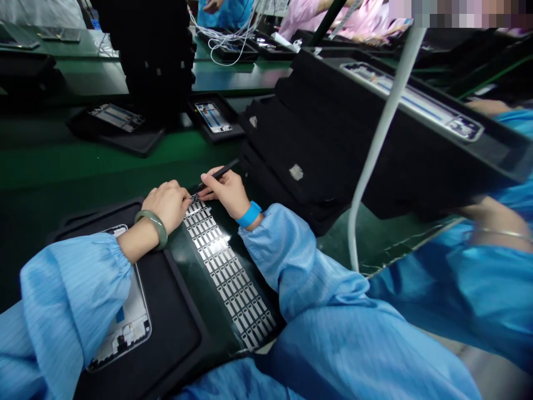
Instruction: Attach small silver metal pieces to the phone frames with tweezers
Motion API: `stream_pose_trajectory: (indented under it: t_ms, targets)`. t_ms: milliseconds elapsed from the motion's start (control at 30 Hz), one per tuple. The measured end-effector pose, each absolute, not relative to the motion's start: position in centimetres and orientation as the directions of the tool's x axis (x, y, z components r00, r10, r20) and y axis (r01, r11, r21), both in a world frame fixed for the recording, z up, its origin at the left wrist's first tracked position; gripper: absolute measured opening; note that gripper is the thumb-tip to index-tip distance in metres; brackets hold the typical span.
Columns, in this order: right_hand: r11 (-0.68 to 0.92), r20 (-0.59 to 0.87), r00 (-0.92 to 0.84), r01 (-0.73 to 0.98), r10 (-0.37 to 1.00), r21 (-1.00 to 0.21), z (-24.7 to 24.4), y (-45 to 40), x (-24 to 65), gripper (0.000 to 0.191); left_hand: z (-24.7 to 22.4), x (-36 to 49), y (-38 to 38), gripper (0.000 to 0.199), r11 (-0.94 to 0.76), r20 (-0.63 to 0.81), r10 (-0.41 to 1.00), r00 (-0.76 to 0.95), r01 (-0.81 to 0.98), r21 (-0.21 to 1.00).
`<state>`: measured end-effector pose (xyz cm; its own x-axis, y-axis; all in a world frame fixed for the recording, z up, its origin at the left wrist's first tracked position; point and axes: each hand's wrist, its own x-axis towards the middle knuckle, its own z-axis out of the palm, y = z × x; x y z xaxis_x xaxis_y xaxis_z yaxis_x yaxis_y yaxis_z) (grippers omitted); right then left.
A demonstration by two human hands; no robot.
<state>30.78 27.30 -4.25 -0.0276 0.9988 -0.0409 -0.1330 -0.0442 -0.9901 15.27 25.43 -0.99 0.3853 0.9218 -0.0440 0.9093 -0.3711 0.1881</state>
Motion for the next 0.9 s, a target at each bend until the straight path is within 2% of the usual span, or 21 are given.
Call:
stream_pose_trajectory:
  t_ms: [133, 433, 733, 900]
  targets:
    - [-0.05, -0.046, -0.025, -0.15, 0.999, -0.988, -3.8, 27.1, 30.8, 0.027, -1.1, 15.3, 25.4, 0.022, -0.347, -0.023, 0.933, 0.36, 0.913, 0.213]
    - [0.047, 0.045, 0.016, -0.175, 0.999, -0.984, -3.5, 26.9, 31.0, 0.041, -1.2, 15.1, 25.2, 0.015, -0.292, 0.022, 0.955, 0.297, 0.918, 0.268]
    - [0.101, 0.108, -0.027, -0.19, 0.994, -0.977, -3.1, 26.1, 30.4, 0.036, -1.4, 15.1, 24.9, 0.011, -0.325, 0.144, 0.945, 0.294, 0.898, 0.295]
    - [0.086, 0.094, -0.027, -0.202, 0.995, -0.975, -3.1, 26.2, 30.2, 0.035, -1.8, 14.9, 25.0, 0.012, -0.361, 0.219, 0.928, 0.302, 0.875, 0.323]
